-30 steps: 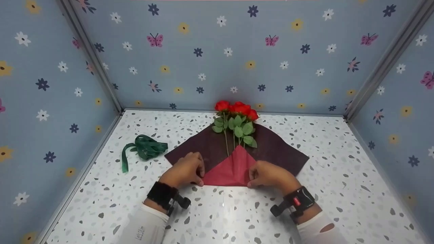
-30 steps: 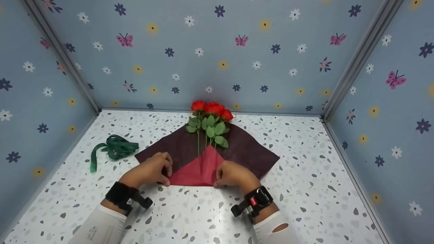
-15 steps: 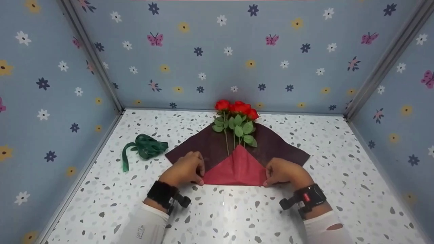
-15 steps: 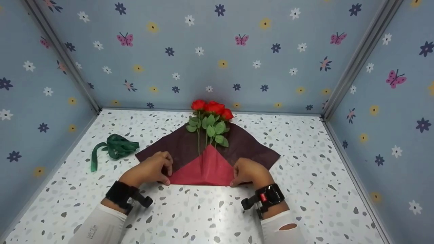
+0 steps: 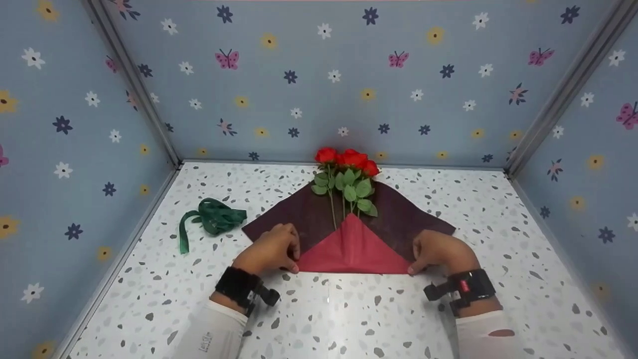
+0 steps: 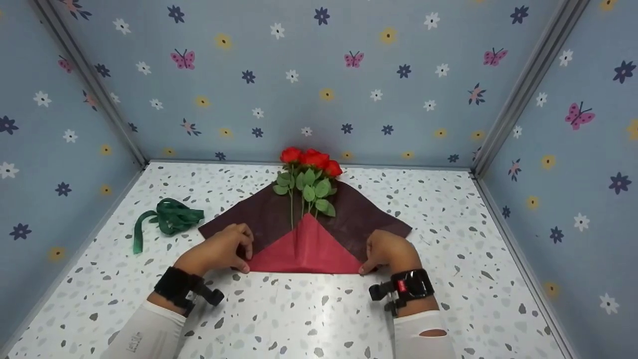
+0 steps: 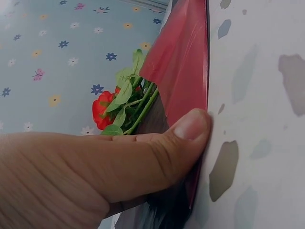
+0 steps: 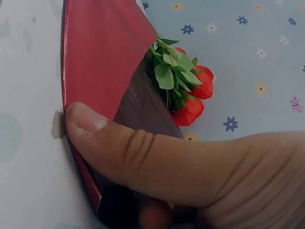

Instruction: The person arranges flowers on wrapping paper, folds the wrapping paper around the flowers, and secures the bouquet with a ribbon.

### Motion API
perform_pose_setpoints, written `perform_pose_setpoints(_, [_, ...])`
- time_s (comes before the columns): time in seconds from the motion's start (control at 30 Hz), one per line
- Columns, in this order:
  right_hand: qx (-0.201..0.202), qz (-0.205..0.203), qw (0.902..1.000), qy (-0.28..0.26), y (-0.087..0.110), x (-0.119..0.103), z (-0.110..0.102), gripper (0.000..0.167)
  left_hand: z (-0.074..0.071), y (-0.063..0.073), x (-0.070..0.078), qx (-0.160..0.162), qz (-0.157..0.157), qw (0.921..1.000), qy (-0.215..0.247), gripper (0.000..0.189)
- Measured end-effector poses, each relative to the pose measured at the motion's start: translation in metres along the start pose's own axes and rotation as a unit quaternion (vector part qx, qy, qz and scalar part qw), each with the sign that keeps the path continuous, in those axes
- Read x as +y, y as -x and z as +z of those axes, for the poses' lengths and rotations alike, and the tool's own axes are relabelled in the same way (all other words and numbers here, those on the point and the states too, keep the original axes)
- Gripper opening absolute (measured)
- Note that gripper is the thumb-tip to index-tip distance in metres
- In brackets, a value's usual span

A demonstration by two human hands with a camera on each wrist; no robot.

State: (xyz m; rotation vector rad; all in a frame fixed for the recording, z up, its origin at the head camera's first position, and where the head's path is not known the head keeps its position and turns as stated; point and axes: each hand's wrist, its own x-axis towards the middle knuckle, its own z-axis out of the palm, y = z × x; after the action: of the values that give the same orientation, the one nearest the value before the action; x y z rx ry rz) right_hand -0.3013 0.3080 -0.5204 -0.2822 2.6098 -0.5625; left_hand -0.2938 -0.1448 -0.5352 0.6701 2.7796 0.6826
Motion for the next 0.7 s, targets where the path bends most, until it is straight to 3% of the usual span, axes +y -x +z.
perform_pose_setpoints(0.23, [-0.018,-0.003,0.9998,0.009,-0.003,0.002,-0.002,0.04,-0.008,0.007,-0.008,0.014,0.009,0.9998,-0.007,0.04])
perform_pose_setpoints(0.4, [-0.023,0.005,0.9996,0.013,0.001,0.008,-0.003,0.041,-0.008,0.008,-0.016,0.019,-0.01,0.9993,-0.029,0.045])
perform_pose_setpoints(0.7, [-0.018,0.037,0.9991,-0.009,0.011,0.026,-0.01,0.041,-0.01,0.009,-0.015,0.017,-0.028,0.9992,-0.023,0.044])
